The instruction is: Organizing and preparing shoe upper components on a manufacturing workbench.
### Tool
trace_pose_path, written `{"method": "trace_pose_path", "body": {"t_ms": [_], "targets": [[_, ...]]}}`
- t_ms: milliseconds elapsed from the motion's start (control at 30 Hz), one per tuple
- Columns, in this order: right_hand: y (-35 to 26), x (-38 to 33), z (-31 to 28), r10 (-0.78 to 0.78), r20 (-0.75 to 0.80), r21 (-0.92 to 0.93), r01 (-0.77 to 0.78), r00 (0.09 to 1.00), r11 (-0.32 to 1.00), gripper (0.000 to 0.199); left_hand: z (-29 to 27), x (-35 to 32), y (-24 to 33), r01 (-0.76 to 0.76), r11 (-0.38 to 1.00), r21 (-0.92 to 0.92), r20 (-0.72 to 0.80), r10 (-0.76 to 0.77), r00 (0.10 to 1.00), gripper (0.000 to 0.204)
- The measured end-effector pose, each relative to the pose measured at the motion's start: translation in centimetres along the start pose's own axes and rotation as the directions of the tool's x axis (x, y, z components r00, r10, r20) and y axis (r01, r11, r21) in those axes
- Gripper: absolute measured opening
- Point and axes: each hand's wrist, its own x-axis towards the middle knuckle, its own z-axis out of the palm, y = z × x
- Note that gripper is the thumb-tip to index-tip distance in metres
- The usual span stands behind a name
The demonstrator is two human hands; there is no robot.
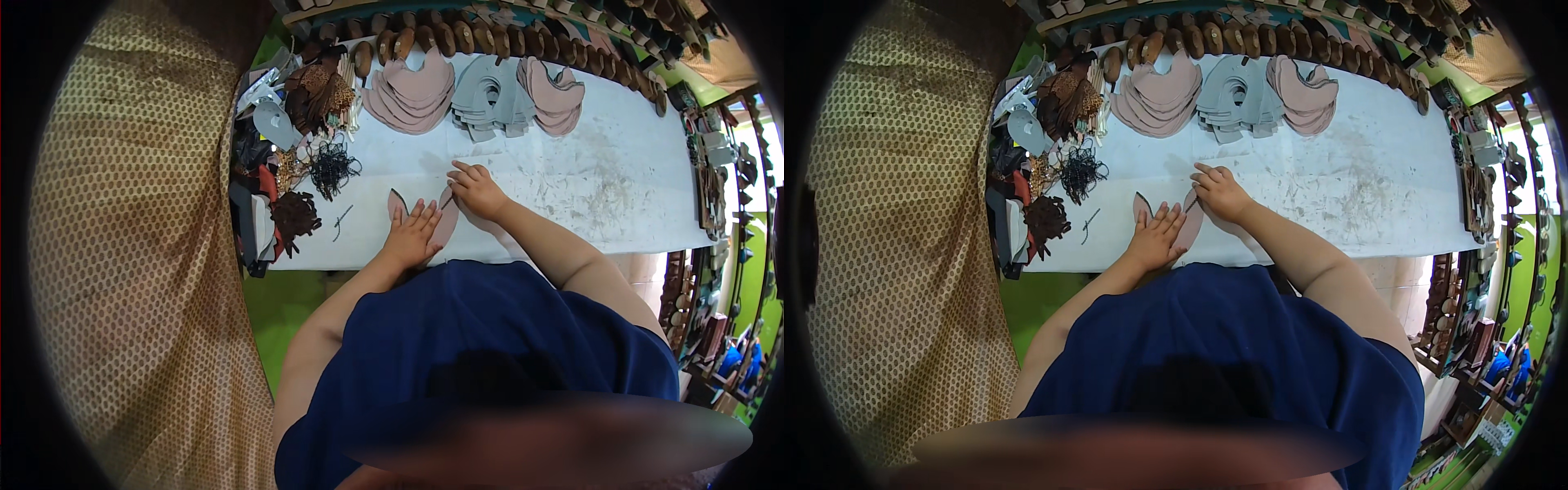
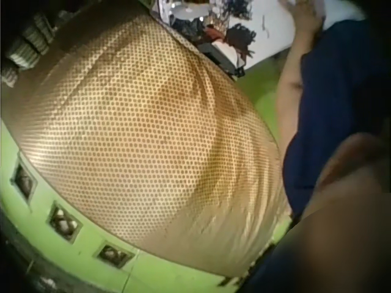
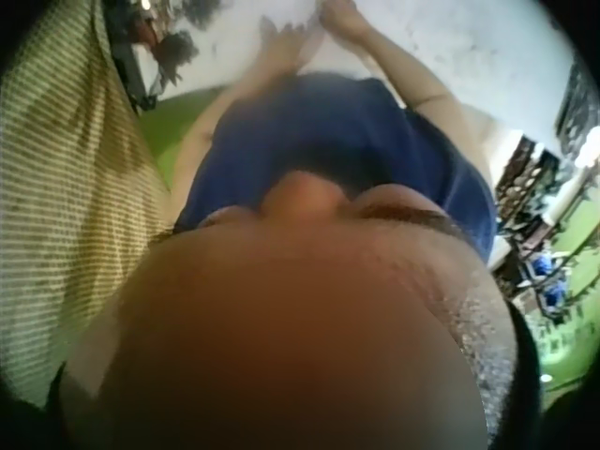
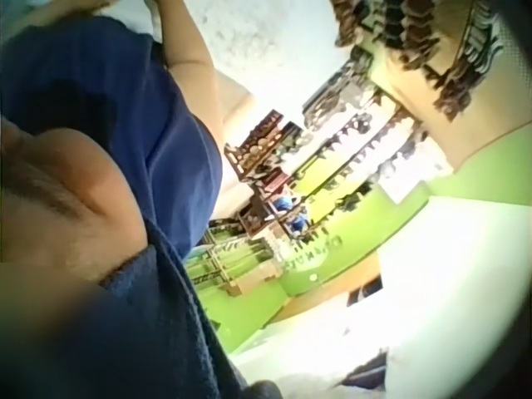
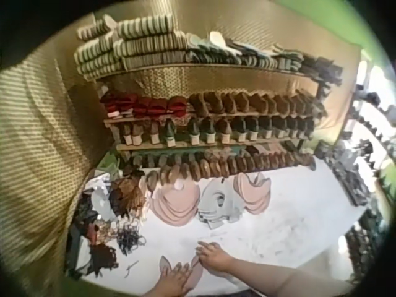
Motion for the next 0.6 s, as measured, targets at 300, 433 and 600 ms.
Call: {"method": "trace_pose_path", "body": {"t_ms": [300, 433, 600], "targets": [[0.4, 2.2, 0.7, -0.063, 0.07, -0.053, 0.067, 0.996, 0.996, 0.028, -0.7, 0.1, 0.6, 0.103, 0.994, -0.048, 0.064, -0.1, 0.993, 0.077], [0.3, 2.6, 0.9, -0.06, 0.098, -0.071, 0.067, 0.993, 0.995, 0.028, -0.8, 0.2, 0.8, 0.123, 0.992, -0.039, 0.073, -0.12, 0.99, 0.076], [0.1, 3.3, 0.8, -0.072, 0.12, -0.062, 0.08, 0.99, 0.995, 0.027, -0.8, 0.1, 1.1, 0.131, 0.99, -0.044, 0.047, -0.129, 0.991, 0.074]]}}
